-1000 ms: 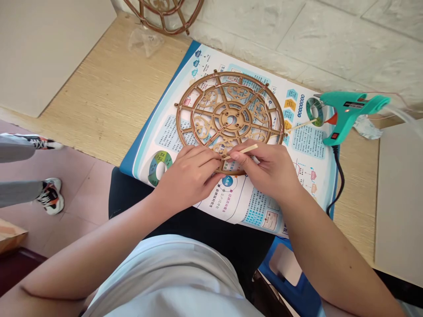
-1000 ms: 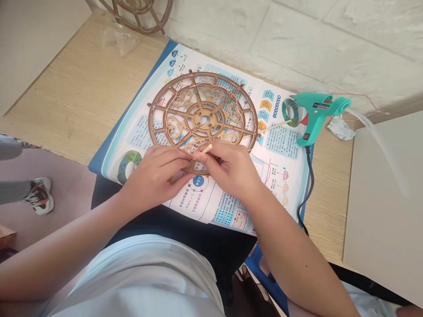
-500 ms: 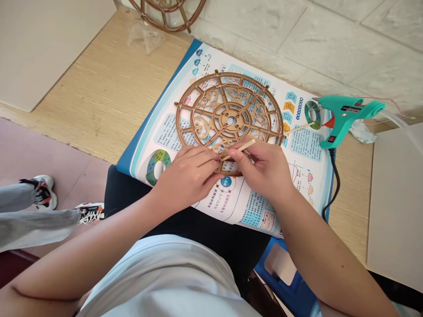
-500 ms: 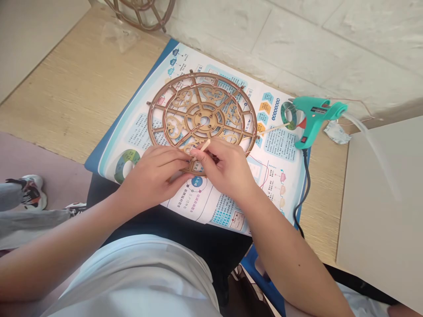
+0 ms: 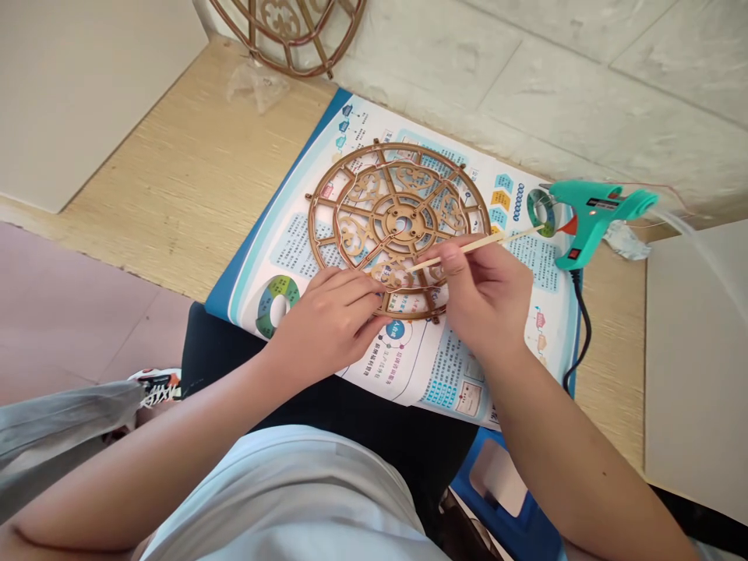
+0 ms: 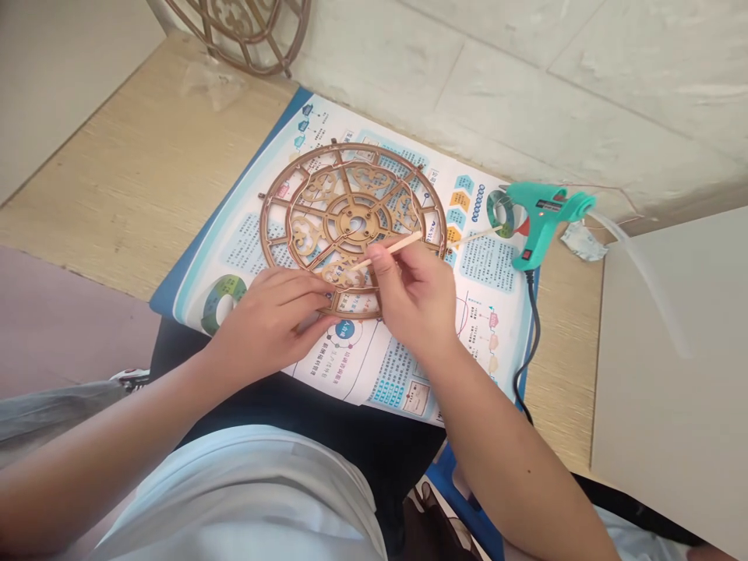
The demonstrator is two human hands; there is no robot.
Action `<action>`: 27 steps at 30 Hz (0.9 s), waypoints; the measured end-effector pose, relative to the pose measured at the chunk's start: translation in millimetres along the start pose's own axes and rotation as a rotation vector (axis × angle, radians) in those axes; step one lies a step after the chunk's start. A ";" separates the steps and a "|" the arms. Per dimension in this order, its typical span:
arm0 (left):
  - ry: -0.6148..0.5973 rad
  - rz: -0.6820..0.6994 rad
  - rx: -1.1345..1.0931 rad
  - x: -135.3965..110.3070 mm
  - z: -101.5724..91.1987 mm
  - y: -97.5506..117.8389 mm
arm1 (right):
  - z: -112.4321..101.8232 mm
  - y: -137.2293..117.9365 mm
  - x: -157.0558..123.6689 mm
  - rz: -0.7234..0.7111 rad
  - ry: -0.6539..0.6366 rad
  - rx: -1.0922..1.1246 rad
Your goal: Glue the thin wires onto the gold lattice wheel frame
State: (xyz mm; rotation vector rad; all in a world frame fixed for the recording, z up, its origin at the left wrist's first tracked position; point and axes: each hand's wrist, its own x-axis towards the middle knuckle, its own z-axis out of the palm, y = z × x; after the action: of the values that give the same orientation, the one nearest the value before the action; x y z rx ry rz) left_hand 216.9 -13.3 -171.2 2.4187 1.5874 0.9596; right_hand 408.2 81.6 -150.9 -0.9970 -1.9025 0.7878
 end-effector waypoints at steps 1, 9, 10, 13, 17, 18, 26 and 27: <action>0.000 -0.003 -0.006 0.5 0.1 0.3 | -1.4 -0.1 1.1 0.006 0.037 0.012; -0.011 -0.013 -0.006 0.8 -1.0 2.8 | -8.7 2.2 11.3 0.019 0.214 0.032; -0.014 -0.014 -0.003 0.6 -1.2 3.0 | -12.8 3.3 14.5 0.032 0.271 0.010; 0.005 -0.010 -0.001 1.1 -1.3 3.5 | -38.7 2.9 26.6 0.115 0.354 -0.125; 0.030 0.005 0.002 1.9 -0.7 4.5 | -90.1 -8.7 35.3 0.473 -0.014 -0.519; 0.028 0.003 0.006 1.8 -0.6 4.7 | -100.5 -11.2 35.0 0.541 -0.106 -0.593; 0.049 -0.002 0.011 -2.9 -0.7 4.5 | -115.3 -7.9 35.2 0.762 -0.453 -0.985; 0.049 0.000 0.010 -3.4 -0.7 4.3 | -112.4 -6.7 39.1 0.737 -0.446 -1.029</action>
State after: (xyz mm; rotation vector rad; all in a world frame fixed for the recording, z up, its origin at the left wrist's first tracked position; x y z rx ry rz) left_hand 219.0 -18.3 -170.5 2.4195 1.6113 1.0213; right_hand 491.0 128.3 -78.9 -2.4055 -2.3726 0.3707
